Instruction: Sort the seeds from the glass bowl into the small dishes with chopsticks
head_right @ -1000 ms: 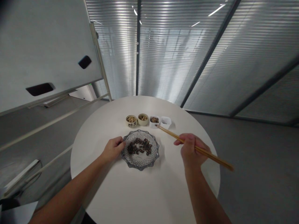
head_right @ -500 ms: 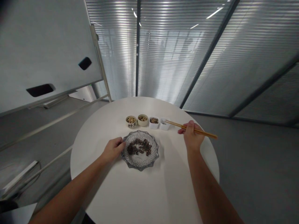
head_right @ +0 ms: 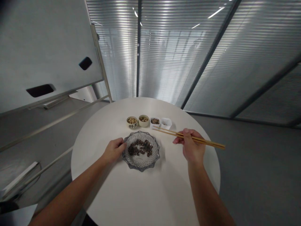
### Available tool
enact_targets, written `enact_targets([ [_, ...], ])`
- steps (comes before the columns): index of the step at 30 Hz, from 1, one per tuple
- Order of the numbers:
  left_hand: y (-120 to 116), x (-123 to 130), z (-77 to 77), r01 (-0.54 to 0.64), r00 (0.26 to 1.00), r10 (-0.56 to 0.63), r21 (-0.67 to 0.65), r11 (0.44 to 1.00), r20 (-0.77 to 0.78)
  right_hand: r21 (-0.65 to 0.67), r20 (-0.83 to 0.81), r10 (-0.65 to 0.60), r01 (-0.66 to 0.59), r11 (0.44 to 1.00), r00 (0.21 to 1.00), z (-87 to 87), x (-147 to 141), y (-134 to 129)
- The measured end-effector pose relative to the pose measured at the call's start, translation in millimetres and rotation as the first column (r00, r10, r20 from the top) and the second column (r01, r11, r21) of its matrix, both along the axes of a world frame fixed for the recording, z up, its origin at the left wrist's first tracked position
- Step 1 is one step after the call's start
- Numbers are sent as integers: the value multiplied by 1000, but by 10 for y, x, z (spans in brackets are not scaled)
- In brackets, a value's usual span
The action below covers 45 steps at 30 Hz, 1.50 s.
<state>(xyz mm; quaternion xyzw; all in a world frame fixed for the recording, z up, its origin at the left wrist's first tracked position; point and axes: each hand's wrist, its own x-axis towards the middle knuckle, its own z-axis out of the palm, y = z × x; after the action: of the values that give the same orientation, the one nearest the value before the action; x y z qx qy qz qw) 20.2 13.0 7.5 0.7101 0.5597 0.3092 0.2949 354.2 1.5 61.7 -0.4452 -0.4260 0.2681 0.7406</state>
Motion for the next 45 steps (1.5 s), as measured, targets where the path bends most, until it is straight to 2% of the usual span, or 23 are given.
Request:
enact_targets([
  [5, 2, -5, -11, -3, 1000, 3, -1, 1000, 9, -187, 130, 209, -183, 965, 969, -120, -149, -209],
  [8, 6, -6, -31, -6, 1000, 6, 0, 1000, 11, -271, 240, 270, -203, 941, 932, -149, -189, -249],
  [11, 13, -7, -55, -6, 1000, 6, -5, 1000, 14, -281, 373, 296, -196, 939, 879, -158, -204, -263],
  [15, 19, -8, -62, 0, 1000, 0, -1, 1000, 15, -262, 482, 281, -169, 950, 830, -203, -218, -270],
  [27, 11, -7, -51, -3, 1000, 3, -15, 1000, 14, -211, 573, 266, -173, 962, 775, -327, -330, -245],
  [36, 11, -11, -36, 12, 1000, -12, -3, 1000, 6, -113, 658, 152, -103, 988, 738, -255, -402, -259],
  [41, 18, -8, -45, 10, 1000, -10, -7, 1000, -4, -68, 651, 99, -72, 995, 752, -301, -407, -286],
  [45, 17, -4, -43, 8, 1000, -8, 3, 1000, 7, -30, 549, 41, -29, 999, 835, -314, -416, -303],
])
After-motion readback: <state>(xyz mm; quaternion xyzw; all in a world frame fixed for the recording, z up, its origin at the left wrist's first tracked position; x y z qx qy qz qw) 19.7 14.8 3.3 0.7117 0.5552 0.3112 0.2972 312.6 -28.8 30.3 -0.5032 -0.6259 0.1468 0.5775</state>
